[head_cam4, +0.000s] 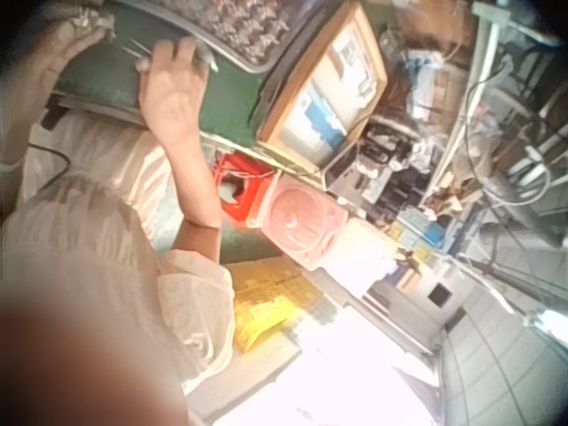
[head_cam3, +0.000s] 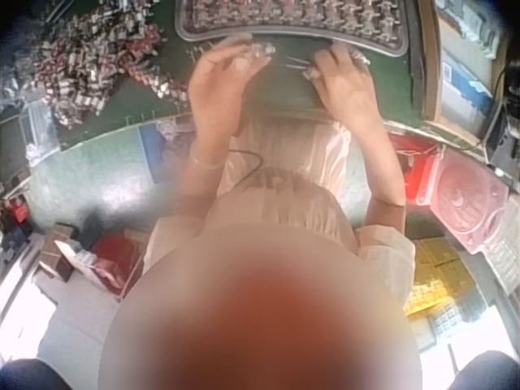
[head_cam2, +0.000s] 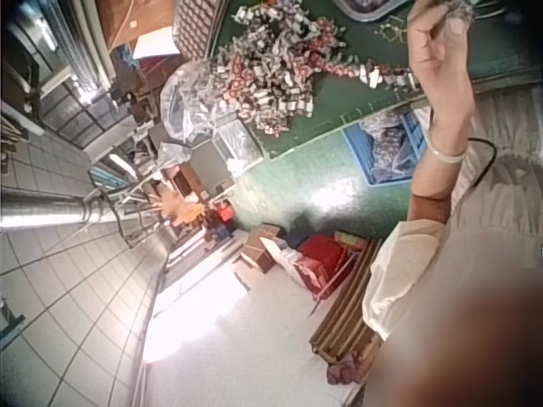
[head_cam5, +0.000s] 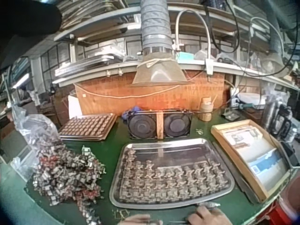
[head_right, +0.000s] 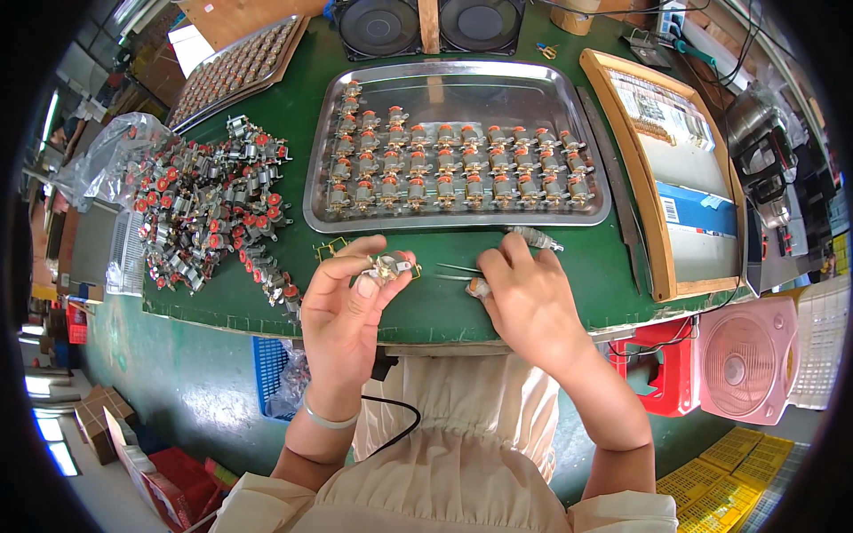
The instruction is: Assembling small electronic components at a workbench using tools.
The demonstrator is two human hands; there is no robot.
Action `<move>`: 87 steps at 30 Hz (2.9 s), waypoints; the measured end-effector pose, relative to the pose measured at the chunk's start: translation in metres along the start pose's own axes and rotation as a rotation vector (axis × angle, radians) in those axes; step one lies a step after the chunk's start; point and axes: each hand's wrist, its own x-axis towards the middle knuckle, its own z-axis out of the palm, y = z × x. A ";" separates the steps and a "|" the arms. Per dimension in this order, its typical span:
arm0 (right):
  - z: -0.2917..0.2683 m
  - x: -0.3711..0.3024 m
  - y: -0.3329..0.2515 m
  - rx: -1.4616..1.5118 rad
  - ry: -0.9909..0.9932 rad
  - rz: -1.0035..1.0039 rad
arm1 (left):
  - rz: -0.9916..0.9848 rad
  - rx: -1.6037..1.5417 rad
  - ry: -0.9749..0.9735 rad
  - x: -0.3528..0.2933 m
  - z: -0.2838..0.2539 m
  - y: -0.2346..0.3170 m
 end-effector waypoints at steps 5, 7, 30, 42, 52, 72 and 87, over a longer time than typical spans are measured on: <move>0.000 0.001 0.015 0.090 0.012 -0.103 | -0.188 -0.219 -0.003 0.003 -0.007 0.003; -0.011 0.001 0.002 0.522 0.041 0.014 | -0.201 -0.175 -0.019 0.002 -0.006 0.002; -0.024 -0.002 -0.032 0.213 0.072 -0.225 | 0.175 0.224 -0.297 0.009 -0.016 -0.005; -0.011 -0.012 -0.013 1.744 -0.399 0.588 | 0.234 0.170 -0.393 0.012 -0.016 -0.015; -0.016 0.000 0.011 -0.042 -0.087 -0.103 | 0.344 0.202 -0.331 0.012 -0.014 -0.017; 0.035 0.149 0.068 -0.183 0.057 -0.213 | 0.521 -0.410 -0.982 -0.075 0.007 0.070; 0.047 0.179 0.072 -0.225 -0.194 -0.176 | 0.523 -0.448 -1.121 -0.079 0.007 0.079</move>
